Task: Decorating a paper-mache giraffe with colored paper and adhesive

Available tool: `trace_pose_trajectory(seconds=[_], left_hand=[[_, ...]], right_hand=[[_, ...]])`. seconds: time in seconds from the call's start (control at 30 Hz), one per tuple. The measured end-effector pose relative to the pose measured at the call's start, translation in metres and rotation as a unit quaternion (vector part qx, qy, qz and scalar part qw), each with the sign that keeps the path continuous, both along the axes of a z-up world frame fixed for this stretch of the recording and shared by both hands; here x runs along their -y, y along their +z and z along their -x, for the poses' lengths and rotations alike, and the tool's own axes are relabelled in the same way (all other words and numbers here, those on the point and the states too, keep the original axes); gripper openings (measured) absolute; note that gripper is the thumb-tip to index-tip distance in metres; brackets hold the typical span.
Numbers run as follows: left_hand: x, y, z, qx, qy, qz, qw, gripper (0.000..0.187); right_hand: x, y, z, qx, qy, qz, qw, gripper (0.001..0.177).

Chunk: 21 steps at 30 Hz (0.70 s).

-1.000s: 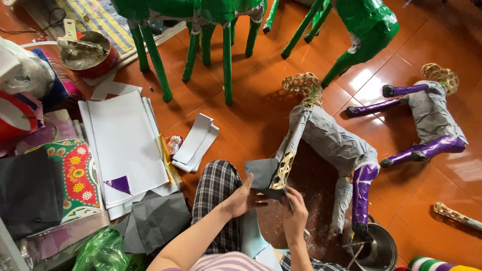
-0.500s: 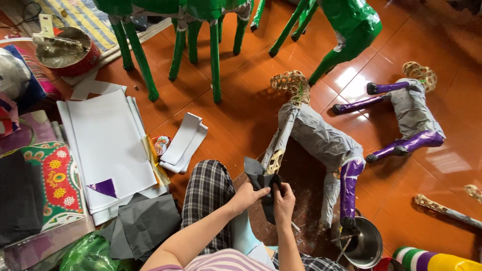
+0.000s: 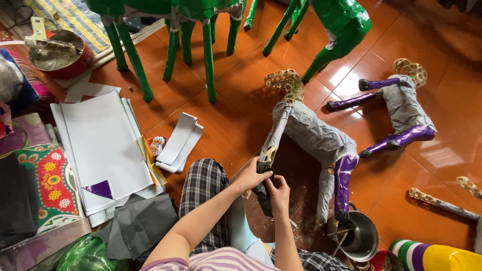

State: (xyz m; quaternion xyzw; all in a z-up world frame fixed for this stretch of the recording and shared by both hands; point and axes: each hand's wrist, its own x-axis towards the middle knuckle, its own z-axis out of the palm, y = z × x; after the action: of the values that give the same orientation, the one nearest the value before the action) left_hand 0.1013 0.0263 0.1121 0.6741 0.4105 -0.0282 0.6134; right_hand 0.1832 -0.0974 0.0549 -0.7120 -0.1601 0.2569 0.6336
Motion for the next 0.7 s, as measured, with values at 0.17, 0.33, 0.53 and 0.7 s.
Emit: trace_pose_trajectory(seconds=[0.17, 0.33, 0.53, 0.7], left_hand=[[-0.003, 0.000, -0.006, -0.008, -0.023, 0.000, 1.000, 0.098], [-0.010, 0.016, 0.004, 0.045, -0.026, -0.023, 0.998, 0.100], [-0.011, 0.015, 0.008, 0.043, -0.021, -0.023, 0.999, 0.110], [-0.013, 0.002, -0.004, 0.000, -0.079, 0.033, 0.996, 0.123]], right_hand=[[-0.004, 0.009, 0.008, -0.030, 0.006, -0.004, 1.000, 0.015], [-0.010, 0.007, 0.012, -0.029, 0.002, -0.026, 0.999, 0.014], [-0.011, 0.010, 0.014, -0.076, 0.009, -0.038, 0.996, 0.013], [-0.005, -0.047, -0.021, -0.054, 0.034, -0.012, 0.998, 0.011]])
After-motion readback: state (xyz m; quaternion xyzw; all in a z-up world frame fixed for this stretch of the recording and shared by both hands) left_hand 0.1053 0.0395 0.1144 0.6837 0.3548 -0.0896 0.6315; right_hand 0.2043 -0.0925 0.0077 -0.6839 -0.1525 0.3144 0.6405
